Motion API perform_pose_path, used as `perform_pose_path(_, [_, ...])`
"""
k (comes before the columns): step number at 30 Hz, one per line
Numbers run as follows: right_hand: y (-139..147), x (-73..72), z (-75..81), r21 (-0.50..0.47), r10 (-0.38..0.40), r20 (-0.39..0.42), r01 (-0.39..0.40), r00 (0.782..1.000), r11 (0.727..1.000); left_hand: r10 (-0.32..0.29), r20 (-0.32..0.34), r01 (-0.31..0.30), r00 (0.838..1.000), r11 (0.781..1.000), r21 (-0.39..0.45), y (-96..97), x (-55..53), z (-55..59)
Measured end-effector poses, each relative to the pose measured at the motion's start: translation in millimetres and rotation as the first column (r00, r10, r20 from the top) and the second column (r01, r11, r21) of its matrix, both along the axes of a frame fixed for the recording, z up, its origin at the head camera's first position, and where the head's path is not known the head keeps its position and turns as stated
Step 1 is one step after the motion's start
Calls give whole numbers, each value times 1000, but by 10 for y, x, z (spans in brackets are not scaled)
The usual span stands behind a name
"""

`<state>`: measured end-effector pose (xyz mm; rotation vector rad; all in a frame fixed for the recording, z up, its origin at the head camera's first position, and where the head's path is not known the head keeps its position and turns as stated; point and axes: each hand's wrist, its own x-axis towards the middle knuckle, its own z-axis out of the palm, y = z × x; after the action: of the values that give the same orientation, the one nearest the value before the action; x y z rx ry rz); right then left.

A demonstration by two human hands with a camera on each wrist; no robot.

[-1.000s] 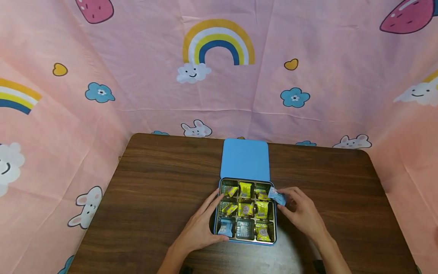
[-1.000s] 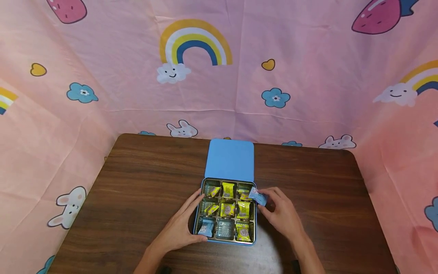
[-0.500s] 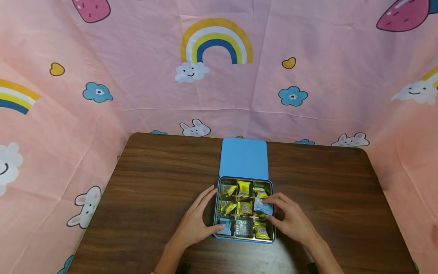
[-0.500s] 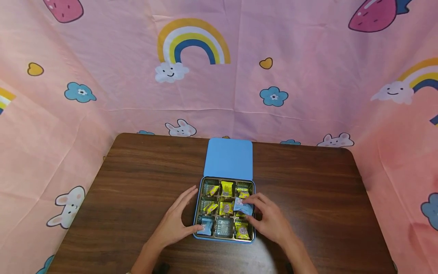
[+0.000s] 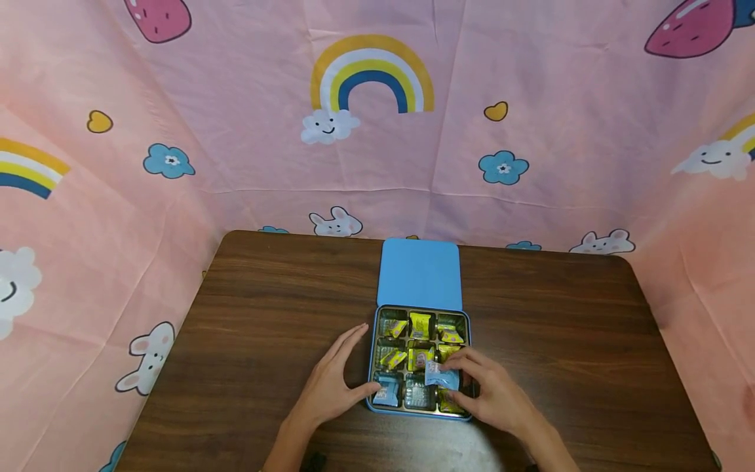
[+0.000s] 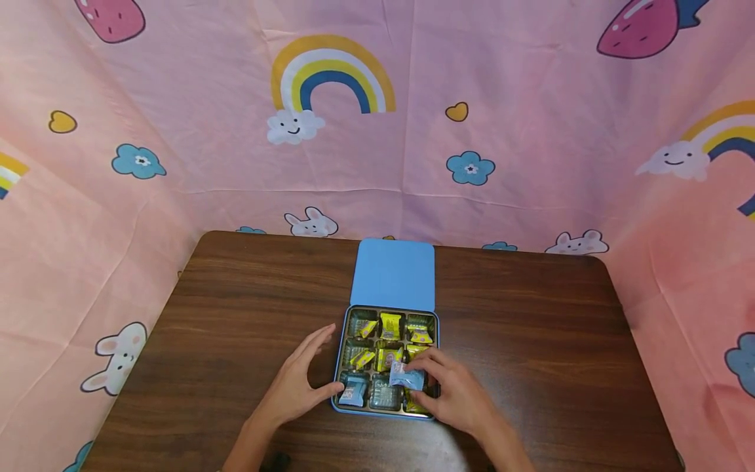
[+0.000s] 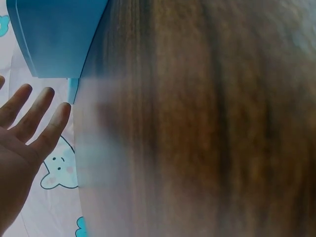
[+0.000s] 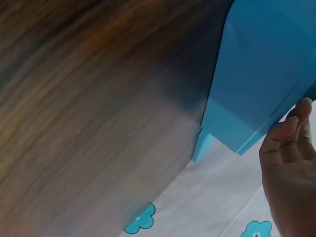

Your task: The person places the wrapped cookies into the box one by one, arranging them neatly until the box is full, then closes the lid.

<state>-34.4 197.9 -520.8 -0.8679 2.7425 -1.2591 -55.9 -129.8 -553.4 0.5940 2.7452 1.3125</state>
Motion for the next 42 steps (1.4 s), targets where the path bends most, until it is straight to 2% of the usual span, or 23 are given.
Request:
perform_pose_path(4, [-48,36,22,59,1,5,-1,1000,998,0,-13,0,1000,1000,1,-7,-7,5])
perform_pose_path(9, [-81,54,29,68,9,38,-12,999,998,-2,-24,2,1000,1000,11,-16,-27,15])
perform_pose_path(17, [-121,63,7,95,19,26,-22,999,995,-14,-32,13,999,1000,-11,-23,-35,3])
perform_pose_path(23, [-123,62,4,71,13,20,-14,1000,997,-30,-41,29,999,999,-20,-51,-63,22])
perform_pose_path(30, [-96,33,-9,23,20,-7,-20,1000,1000,-16,-27,16,999,1000,-19,-97,-119,44])
perform_pose_path(35, [-34,-57,5,35,-34,-39,36,999,999,9,-24,-9,1000,1000,-13,-104,-177,26])
perform_pose_path(39, [74,-136,10,75,-117,-79,123,990,990,-7,-41,7,999,1000,-14,-109,-263,-2])
perform_pose_path(42, [158,-183,-9,69,-175,-96,182,980,981,-20,-51,20,998,1000,-13,-124,-345,-12])
